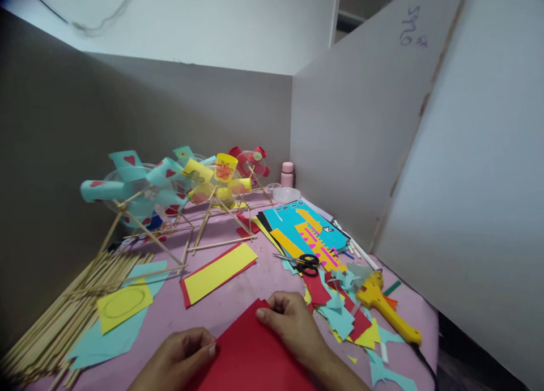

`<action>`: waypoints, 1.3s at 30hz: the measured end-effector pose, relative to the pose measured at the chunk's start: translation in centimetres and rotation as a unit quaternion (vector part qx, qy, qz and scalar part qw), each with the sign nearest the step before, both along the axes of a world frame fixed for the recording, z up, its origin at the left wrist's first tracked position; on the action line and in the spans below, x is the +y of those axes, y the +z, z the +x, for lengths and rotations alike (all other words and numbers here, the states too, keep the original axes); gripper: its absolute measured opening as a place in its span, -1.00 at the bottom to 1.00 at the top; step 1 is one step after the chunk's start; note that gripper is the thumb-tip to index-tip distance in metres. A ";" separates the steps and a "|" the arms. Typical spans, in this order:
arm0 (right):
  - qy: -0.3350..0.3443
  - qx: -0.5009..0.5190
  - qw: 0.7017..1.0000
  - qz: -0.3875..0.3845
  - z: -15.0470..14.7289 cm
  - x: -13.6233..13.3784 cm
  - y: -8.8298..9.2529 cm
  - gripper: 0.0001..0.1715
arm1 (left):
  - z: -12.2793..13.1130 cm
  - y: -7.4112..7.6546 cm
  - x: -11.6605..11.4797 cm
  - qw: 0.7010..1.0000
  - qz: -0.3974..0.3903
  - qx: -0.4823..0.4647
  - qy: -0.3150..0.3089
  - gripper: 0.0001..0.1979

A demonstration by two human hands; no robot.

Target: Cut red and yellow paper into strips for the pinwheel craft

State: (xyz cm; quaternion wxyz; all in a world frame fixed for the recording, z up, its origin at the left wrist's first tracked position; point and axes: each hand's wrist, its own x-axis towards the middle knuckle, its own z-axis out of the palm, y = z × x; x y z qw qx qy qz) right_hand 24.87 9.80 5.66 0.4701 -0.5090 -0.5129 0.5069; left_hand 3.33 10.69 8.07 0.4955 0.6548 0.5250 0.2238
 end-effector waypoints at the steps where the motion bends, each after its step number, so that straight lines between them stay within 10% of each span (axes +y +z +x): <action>1: 0.002 0.000 1.000 0.000 -0.1 -0.1 0.0 -0.50 | 0.1 0.1 0.0 1.000 -0.005 -0.008 -0.010 -0.73; 6: 0.020 0.008 1.000 0.010 -0.3 -0.3 -0.3 -0.53 | 1.5 1.1 0.3 0.996 0.006 -0.042 -0.081 -0.70; 39: 0.088 0.124 0.988 -0.040 -0.1 -1.6 -0.8 -0.47 | 3.8 1.1 0.5 0.994 0.091 -0.057 0.006 -0.73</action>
